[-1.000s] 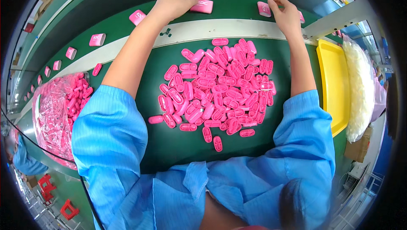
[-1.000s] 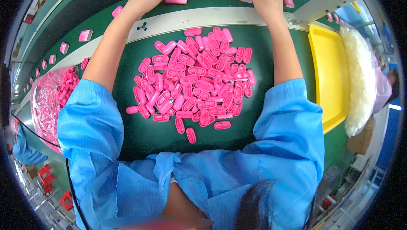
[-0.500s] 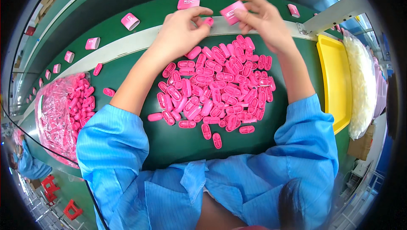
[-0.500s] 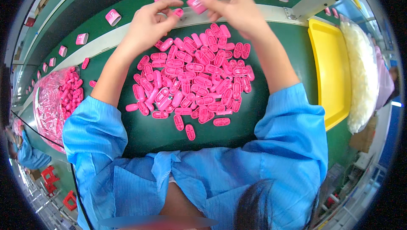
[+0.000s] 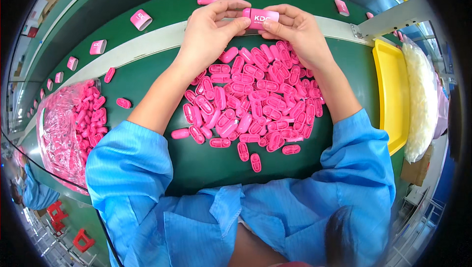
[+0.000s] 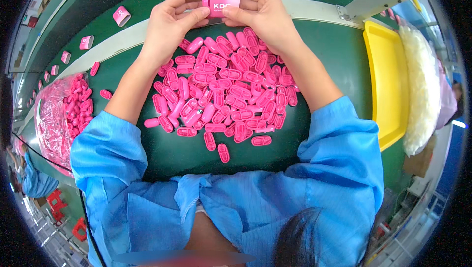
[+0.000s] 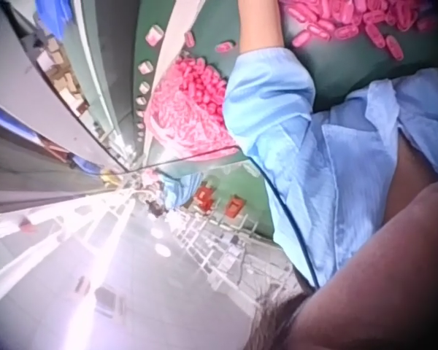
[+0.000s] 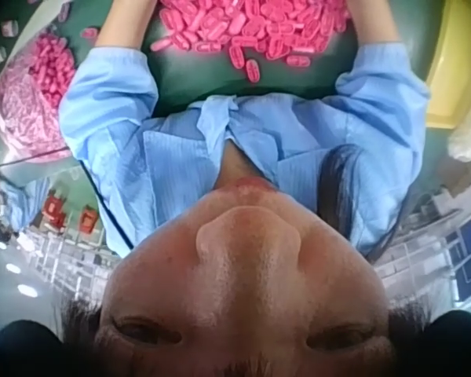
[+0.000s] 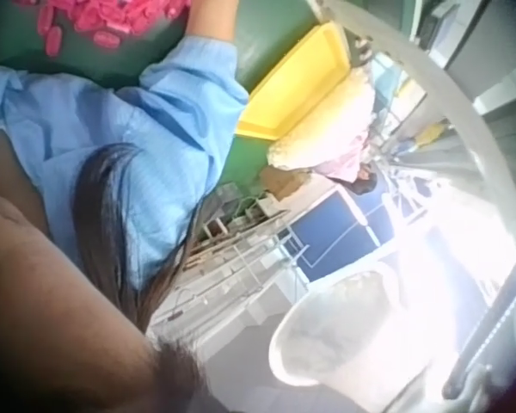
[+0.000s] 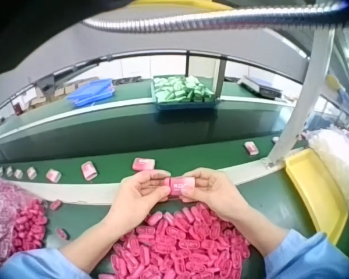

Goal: The person assembles small pink plastic parts by hand on a production line workspace.

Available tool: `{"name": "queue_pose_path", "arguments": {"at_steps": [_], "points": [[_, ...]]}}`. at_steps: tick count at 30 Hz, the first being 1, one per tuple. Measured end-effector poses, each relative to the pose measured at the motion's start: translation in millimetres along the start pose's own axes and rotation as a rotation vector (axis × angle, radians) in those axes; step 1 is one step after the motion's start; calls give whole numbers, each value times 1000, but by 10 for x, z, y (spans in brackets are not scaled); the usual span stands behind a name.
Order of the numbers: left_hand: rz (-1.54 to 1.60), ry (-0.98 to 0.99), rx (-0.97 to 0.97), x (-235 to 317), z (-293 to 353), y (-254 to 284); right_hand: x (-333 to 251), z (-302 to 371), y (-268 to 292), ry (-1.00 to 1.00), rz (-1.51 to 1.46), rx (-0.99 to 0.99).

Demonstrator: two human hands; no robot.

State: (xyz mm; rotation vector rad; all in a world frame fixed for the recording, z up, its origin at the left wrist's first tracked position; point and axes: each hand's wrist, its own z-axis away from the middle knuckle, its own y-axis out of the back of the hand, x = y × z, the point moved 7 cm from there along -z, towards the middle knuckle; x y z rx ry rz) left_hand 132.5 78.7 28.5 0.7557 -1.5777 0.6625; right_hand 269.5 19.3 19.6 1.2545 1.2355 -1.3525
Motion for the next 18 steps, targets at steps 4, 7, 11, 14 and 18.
{"name": "queue_pose_path", "arguments": {"at_steps": [4, 7, 11, 14, 18], "points": [[-115, -93, 40, 28, -3, 26, -105, 12, -28, 98, 88, 1], [-137, -170, 40, 77, 21, 8, -113, 33, -13, 112, 114, 9], [23, -58, -19, -81, 18, -42, -114, 23, 12, 90, 136, -9], [-209, -194, 77, 56, 90, -53, -153, 40, -20, 104, 128, -19], [-632, -443, 196, 289, 258, -213, -260, 115, -111, 232, 253, 37]]}}
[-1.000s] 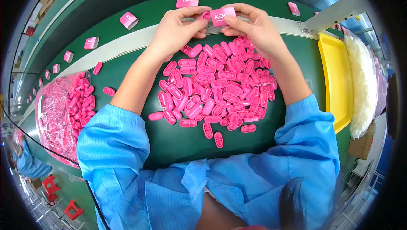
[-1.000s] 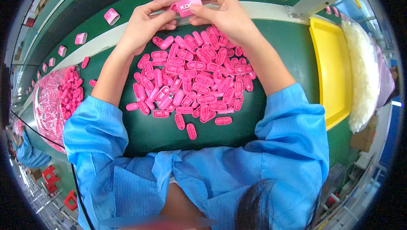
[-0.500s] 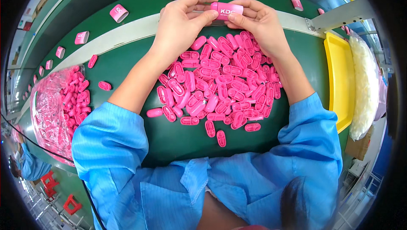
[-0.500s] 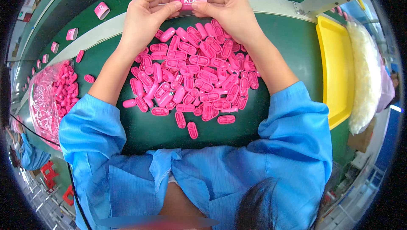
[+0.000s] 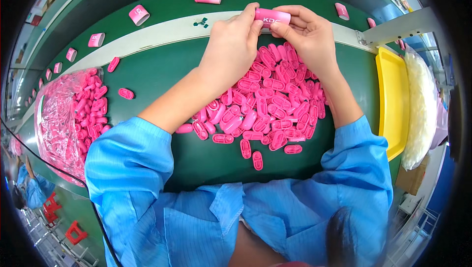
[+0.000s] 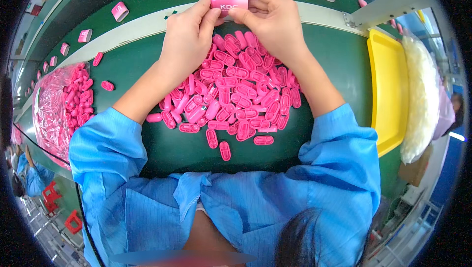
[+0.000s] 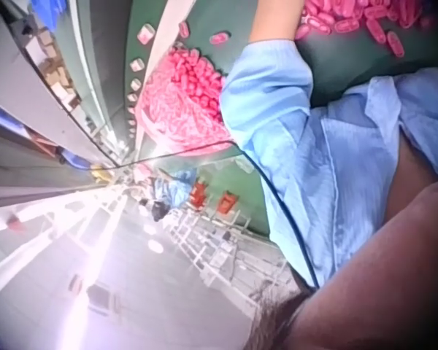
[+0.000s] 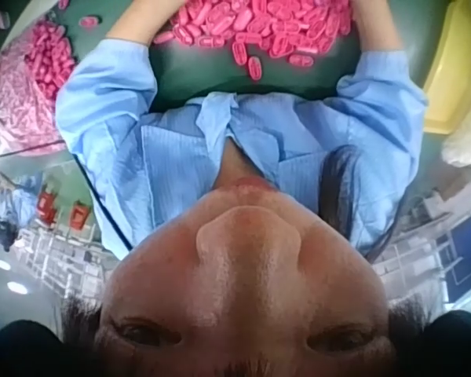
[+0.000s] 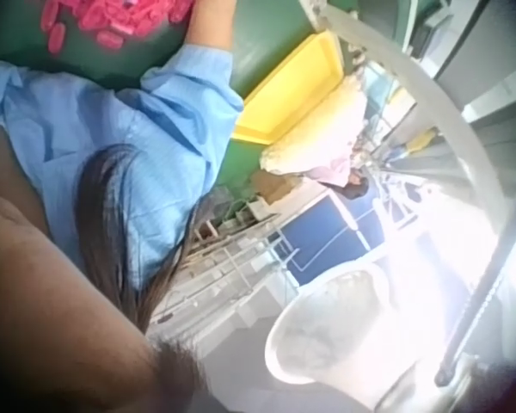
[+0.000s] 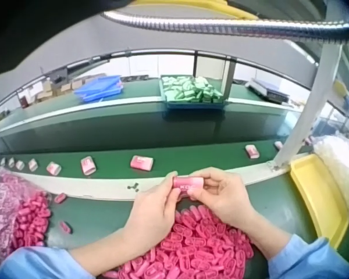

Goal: The person assembles small pink plastic parts by hand on a production line workspace.

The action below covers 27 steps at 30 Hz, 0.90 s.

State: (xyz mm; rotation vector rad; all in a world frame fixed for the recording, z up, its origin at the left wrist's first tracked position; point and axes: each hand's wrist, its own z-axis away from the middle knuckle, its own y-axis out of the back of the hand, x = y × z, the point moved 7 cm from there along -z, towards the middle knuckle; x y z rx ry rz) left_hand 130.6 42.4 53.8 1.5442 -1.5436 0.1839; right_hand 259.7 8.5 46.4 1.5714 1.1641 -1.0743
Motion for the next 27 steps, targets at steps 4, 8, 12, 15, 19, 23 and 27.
{"name": "queue_pose_path", "arguments": {"at_steps": [4, 8, 12, 15, 19, 23, 27], "points": [[-64, -12, 6, -16, -40, 2, -78, 0, -19, 88, 102, 53], [147, 157, -247, -380, -336, -161, 180, -179, 172, -65, 76, 51], [22, 279, -298, -763, -723, -255, 186, -332, 666, -95, 478, 286], [-160, 236, -302, -946, -847, -334, 301, -337, 1273, 58, 908, 467], [-206, 252, -324, -866, -789, -279, 418, -280, 1663, 115, 1160, 566], [-42, 191, -228, -775, -649, -197, 183, -339, 1301, 106, 967, 466], [289, 313, -145, -644, -390, -158, 165, -391, 299, -120, 324, 62]]}}
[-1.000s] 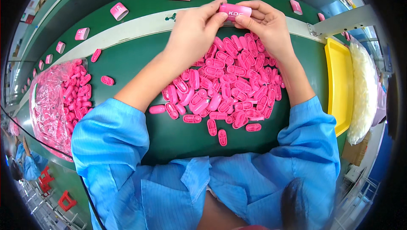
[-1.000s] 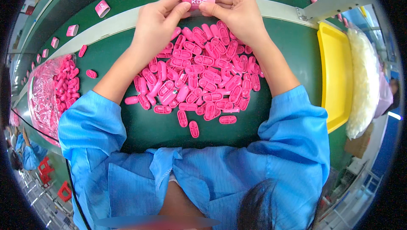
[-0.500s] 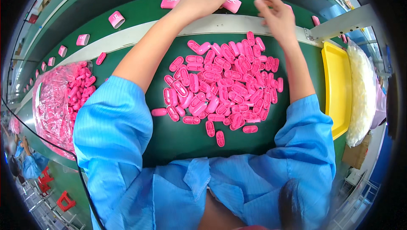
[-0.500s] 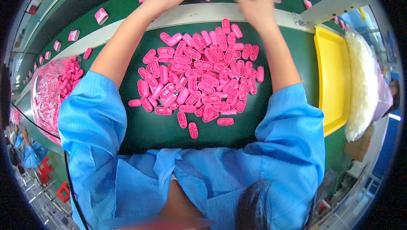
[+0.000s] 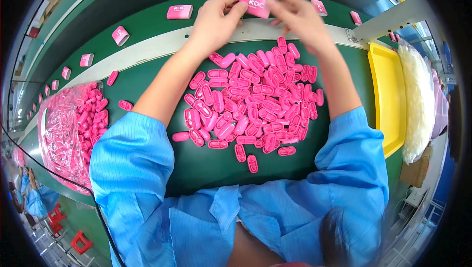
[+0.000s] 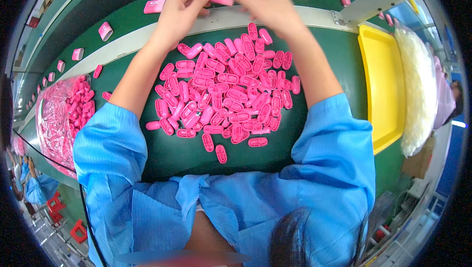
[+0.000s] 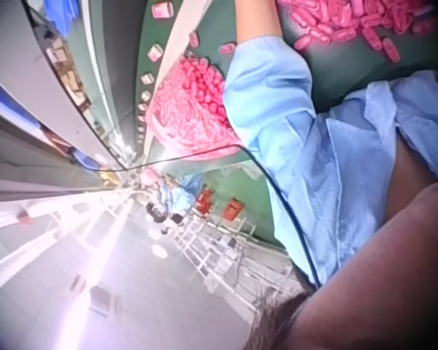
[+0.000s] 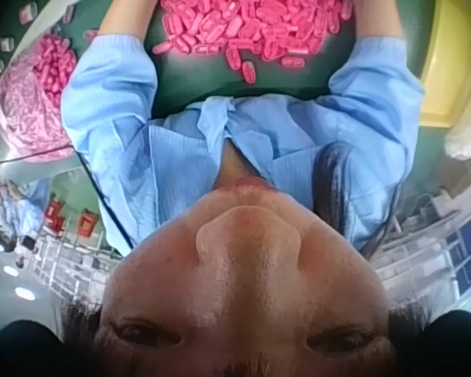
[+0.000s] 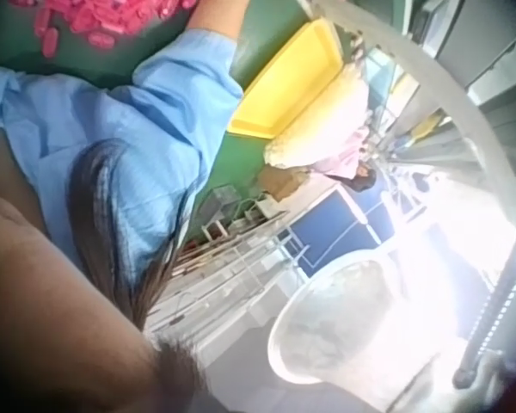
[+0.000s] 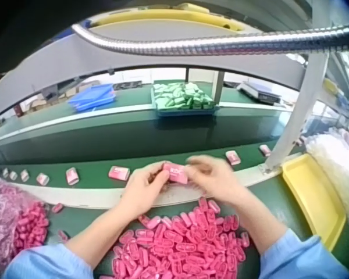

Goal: The person assembles small pink plastic parts by hand on a production line workspace.

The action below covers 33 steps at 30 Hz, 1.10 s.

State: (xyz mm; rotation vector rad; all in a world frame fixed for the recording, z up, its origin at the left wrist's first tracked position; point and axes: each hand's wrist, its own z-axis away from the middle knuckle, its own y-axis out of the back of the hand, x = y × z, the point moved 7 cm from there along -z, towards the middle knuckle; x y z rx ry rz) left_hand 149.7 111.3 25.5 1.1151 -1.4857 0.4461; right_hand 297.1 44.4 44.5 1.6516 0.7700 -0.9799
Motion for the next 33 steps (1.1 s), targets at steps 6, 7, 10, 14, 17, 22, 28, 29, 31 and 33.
{"name": "queue_pose_path", "arguments": {"at_steps": [6, 7, 10, 14, 17, 22, 28, 29, 31, 33], "points": [[-103, -48, -18, 255, 232, -60, 10, 167, -220, -52, -234, -162], [-104, -48, -13, 249, 239, -61, -14, 180, -226, -37, -238, -158], [39, -102, 59, 216, 262, -41, -25, 180, -253, -19, -239, -165], [178, -78, -41, 97, 191, -29, -42, 189, -233, 12, -222, -201], [-55, -180, -56, 242, 213, -13, -69, 195, -212, 40, -227, -213], [-33, -193, -8, 252, 260, -28, -108, 239, -201, 103, -122, -132], [-300, -159, -55, 393, 394, -133, -95, 270, -196, 5, -153, -190], [-419, -233, 15, 447, 430, -135, -93, 282, -221, 1, -156, -195], [-387, -253, 47, 435, 472, -148, -186, 308, -215, 158, -6, -110], [-357, -298, 85, 489, 493, -122, -314, 357, -225, 259, 130, -30]]}}
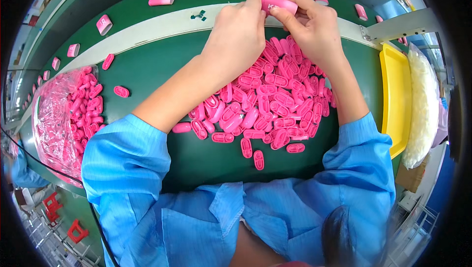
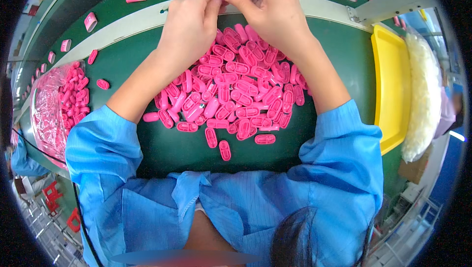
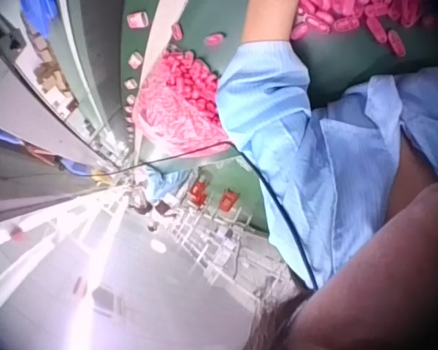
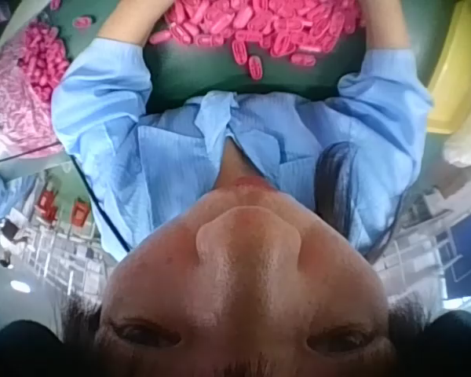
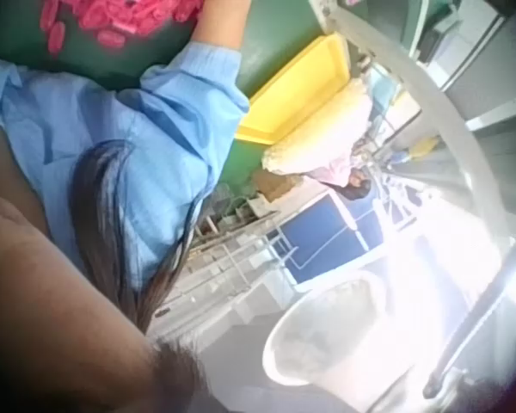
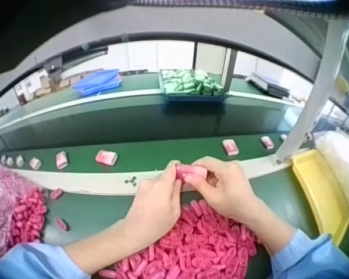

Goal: The person assembles small pink plastic parts by hand on a production line workspace.

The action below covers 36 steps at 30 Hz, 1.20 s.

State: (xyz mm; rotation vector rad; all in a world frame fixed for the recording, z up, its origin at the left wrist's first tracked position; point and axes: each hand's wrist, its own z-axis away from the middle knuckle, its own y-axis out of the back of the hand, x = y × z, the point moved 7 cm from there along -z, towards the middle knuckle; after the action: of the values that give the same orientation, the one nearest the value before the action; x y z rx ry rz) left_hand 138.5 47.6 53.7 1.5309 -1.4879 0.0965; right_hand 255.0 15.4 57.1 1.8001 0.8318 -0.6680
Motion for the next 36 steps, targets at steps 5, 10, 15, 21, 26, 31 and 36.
{"name": "queue_pose_path", "arguments": {"at_steps": [5, 10, 15, 21, 26, 31, 36], "points": [[85, 5, -66, 48, -105, 43, 63, -65, 68, -163, -285, -114], [79, 62, -132, -73, -98, -37, 174, -40, -16, -94, -124, -54], [255, 131, -129, -347, -322, -33, 243, -212, 10, -102, -96, -33], [-14, 279, -75, -837, -700, 147, 714, -634, 694, -82, 606, 249], [-360, -71, 17, -888, -507, 308, 1016, -622, 566, -47, 740, 121], [-114, -96, -585, -416, 60, 382, 810, -388, 665, -315, 648, 34], [-32, -5, -559, -345, 113, 275, 183, -149, 175, -252, -382, -109]]}}
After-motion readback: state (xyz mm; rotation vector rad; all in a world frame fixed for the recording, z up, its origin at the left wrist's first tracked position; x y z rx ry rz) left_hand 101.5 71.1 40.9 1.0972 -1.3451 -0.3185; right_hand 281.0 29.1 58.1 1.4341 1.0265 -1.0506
